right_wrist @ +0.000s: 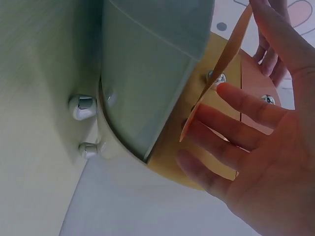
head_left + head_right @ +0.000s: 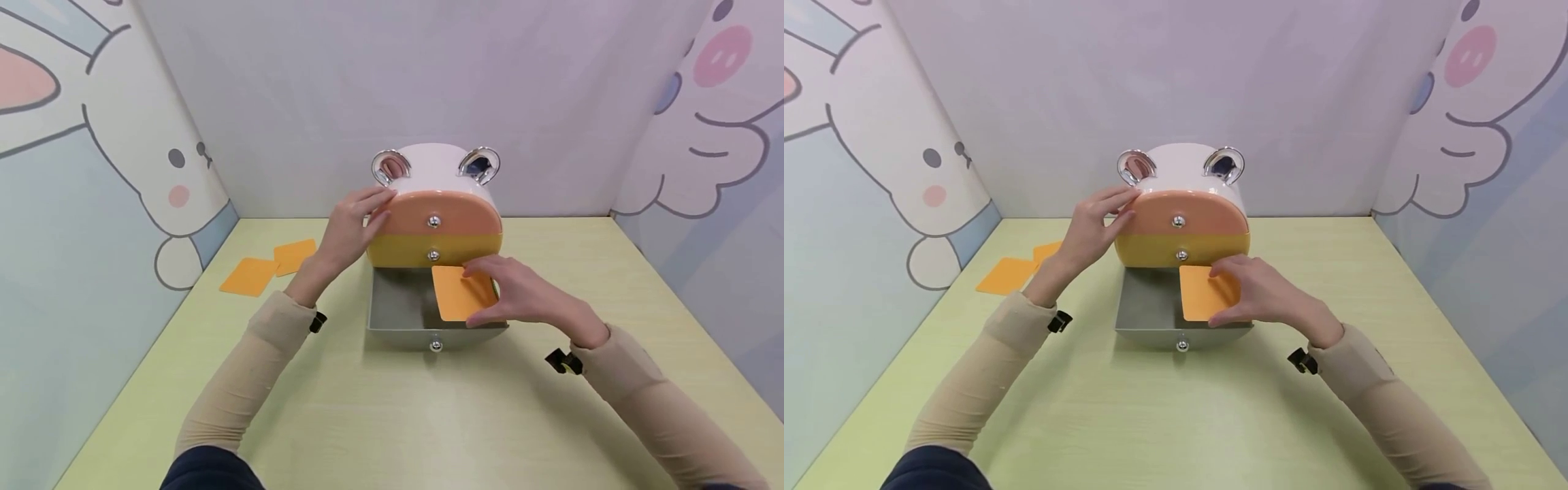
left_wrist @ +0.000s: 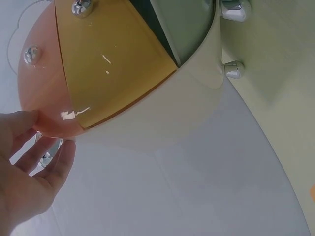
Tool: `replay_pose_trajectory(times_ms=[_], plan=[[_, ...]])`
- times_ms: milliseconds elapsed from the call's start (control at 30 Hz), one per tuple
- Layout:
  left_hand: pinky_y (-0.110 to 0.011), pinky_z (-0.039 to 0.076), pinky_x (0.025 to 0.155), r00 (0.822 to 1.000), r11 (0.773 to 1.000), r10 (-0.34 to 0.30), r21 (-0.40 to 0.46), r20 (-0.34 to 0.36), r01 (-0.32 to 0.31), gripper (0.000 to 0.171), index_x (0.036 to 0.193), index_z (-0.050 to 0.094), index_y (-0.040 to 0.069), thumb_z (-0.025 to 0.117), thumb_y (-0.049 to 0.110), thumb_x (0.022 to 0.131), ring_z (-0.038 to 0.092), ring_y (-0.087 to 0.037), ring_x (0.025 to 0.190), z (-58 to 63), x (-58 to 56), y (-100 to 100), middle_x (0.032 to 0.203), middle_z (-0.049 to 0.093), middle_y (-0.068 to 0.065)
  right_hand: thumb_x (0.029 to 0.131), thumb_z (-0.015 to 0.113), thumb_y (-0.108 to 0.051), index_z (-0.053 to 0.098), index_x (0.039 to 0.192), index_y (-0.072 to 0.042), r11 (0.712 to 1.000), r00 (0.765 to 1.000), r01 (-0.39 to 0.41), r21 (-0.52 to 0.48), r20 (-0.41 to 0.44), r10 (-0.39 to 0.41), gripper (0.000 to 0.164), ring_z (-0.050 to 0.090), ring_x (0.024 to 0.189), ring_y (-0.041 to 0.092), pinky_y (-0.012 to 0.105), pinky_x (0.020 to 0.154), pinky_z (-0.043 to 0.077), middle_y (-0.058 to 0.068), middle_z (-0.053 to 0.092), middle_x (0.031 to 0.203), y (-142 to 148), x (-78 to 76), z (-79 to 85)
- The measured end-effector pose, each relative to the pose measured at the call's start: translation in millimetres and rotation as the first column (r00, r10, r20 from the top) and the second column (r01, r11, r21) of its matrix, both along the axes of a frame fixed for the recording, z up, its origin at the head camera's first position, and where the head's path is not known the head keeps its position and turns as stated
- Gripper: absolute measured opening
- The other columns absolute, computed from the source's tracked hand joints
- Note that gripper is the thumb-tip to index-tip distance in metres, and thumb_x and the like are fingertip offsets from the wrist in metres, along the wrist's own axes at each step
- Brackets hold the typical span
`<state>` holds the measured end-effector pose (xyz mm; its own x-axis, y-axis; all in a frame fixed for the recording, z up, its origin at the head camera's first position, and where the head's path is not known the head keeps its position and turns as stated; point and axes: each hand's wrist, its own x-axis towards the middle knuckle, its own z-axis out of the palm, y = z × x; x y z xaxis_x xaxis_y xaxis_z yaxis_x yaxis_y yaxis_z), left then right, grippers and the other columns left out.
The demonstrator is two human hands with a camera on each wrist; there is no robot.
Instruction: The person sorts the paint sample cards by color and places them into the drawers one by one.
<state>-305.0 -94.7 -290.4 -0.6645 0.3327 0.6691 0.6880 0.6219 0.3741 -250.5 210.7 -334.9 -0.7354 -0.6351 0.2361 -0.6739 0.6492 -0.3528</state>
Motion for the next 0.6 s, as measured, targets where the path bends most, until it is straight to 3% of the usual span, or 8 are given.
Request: replay_pose_trajectory(times_ms=[200, 300, 367, 467, 533, 600], plan=[[-0.039, 0.05, 0.098, 1.0, 1.0, 0.004, 0.003, 0.005, -0.004, 0.034, 0.125, 0.065, 0.009, 0.066, 0.014, 0.091, 0.061, -0.028, 0.112, 0.8, 1.6, -0.7, 0.123, 0.066, -0.011, 0.068, 0.082, -0.053, 0.064, 0.115, -0.009, 1.0, 0.998, -0.025, 0.006, -0.063, 0.025, 0.067, 0.055, 0.12, 0.028, 0.047, 0.101, 0.045, 0.011, 0.06, 0.132, -10.4, 1.0, -4.0], [-0.038, 0.05, 0.098, 1.0, 1.0, 0.008, 0.0, 0.009, -0.008, 0.034, 0.125, 0.065, 0.009, 0.066, 0.014, 0.091, 0.061, -0.027, 0.113, 0.9, 2.2, -0.9, 0.123, 0.066, -0.011, 0.073, 0.083, -0.036, 0.066, 0.111, -0.006, 0.992, 0.986, -0.064, -0.109, -0.162, 0.046, 0.052, 0.06, 0.114, 0.027, 0.042, 0.097, 0.048, 0.012, 0.066, 0.123, -11.7, 1.0, -0.9], [-0.039, 0.05, 0.099, 1.0, 1.0, 0.005, -0.001, 0.007, -0.005, 0.034, 0.125, 0.066, 0.009, 0.066, 0.014, 0.091, 0.061, -0.027, 0.113, 1.0, 2.3, -1.1, 0.123, 0.066, -0.011, 0.074, 0.083, -0.019, 0.068, 0.108, -0.003, 0.968, 0.963, -0.096, -0.231, -0.266, 0.032, 0.04, 0.062, 0.106, 0.026, 0.033, 0.094, 0.049, 0.012, 0.069, 0.113, -11.3, -2.2, 4.9], [-0.039, 0.048, 0.1, 1.0, 1.0, -0.009, -0.001, 0.003, 0.009, 0.033, 0.124, 0.066, 0.007, 0.066, 0.015, 0.092, 0.061, -0.027, 0.114, 1.4, 1.3, -1.8, 0.123, 0.066, -0.011, 0.074, 0.079, -0.002, 0.068, 0.108, 0.003, 0.913, 0.908, -0.121, -0.39, -0.415, -0.057, 0.037, 0.061, 0.1, 0.029, 0.023, 0.092, 0.045, 0.016, 0.069, 0.106, -9.8, -13.3, 17.9], [-0.039, 0.049, 0.098, 1.0, 1.0, -0.019, 0.003, 0.009, 0.019, 0.033, 0.124, 0.066, 0.007, 0.065, 0.017, 0.093, 0.06, -0.027, 0.115, 1.2, 0.6, -4.1, 0.124, 0.066, -0.011, 0.074, 0.079, 0.001, 0.068, 0.112, 0.002, 0.888, 0.876, -0.086, -0.451, -0.459, -0.148, 0.04, 0.057, 0.102, 0.032, 0.025, 0.094, 0.043, 0.018, 0.067, 0.11, -8.6, -23.4, 25.7], [-0.04, 0.051, 0.094, 1.0, 1.0, -0.019, 0.022, 0.011, 0.019, 0.032, 0.123, 0.065, 0.005, 0.063, 0.018, 0.094, 0.06, -0.027, 0.116, -1.4, -1.0, -10.2, 0.124, 0.066, -0.012, 0.075, 0.079, -0.001, 0.066, 0.117, 0.0, 0.878, 0.861, -0.033, -0.477, -0.461, -0.217, 0.044, 0.054, 0.106, 0.035, 0.034, 0.094, 0.042, 0.02, 0.065, 0.115, -7.8, -32.9, 31.1]])
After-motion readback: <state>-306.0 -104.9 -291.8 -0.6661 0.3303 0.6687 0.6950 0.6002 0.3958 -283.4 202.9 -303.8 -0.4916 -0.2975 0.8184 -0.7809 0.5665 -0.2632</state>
